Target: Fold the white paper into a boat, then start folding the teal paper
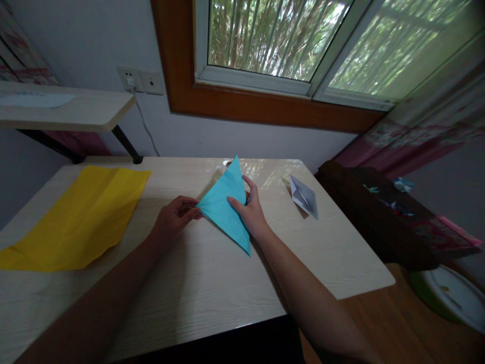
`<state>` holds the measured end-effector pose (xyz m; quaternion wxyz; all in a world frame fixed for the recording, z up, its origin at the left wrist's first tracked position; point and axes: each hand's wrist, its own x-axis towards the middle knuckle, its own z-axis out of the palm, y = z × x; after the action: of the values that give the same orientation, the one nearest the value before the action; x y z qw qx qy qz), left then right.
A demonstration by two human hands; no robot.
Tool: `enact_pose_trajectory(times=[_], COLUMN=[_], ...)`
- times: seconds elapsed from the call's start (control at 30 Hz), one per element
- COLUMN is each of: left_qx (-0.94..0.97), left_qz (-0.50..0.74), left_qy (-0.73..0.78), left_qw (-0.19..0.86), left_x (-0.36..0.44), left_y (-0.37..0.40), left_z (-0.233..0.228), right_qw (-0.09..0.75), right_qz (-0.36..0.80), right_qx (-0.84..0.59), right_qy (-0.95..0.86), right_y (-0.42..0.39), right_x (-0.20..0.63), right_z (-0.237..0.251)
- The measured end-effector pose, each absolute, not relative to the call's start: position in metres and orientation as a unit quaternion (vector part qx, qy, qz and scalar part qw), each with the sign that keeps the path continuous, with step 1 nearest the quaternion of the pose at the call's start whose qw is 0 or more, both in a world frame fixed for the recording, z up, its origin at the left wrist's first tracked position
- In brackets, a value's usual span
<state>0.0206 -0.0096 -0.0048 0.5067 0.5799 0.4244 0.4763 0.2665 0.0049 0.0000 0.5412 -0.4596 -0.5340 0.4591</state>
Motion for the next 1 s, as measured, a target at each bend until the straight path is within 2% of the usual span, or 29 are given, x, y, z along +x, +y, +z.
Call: enact_pose_trajectory(times=[0.33,0.5,0.8,1.0], left_qx=[0.556,0.551,0.523,0.544], left_qz=[0.473,0.476,0.475,0.454], left_qy=[0.412,0.443,0.482,0.451], left_qw=[0.546,0.523,0.519,0.542], left_x=[0.0254,0.0229,0.0225,0.0191], left_y=[-0.0062,-0.0027,-0.0011,-0.0025], left_z=[-0.0008,-0.0046,0.0013,0.0043], right_qw=[0.525,0.525,0.576,0.521], right_qz=[0.46,0.471,0.44,0.47], right_qx=[-0.445,-0.445,-0.453,-0.458], right_qy=[-0.56,-0.552,-0.519,-0.546], right_y=[0.0001,-0.0014,0.0073,0.0039], right_x=[0.263,0.2606,0.2644,0.2645], right_z=[0.0045,0.0062,0.0032,0.0069])
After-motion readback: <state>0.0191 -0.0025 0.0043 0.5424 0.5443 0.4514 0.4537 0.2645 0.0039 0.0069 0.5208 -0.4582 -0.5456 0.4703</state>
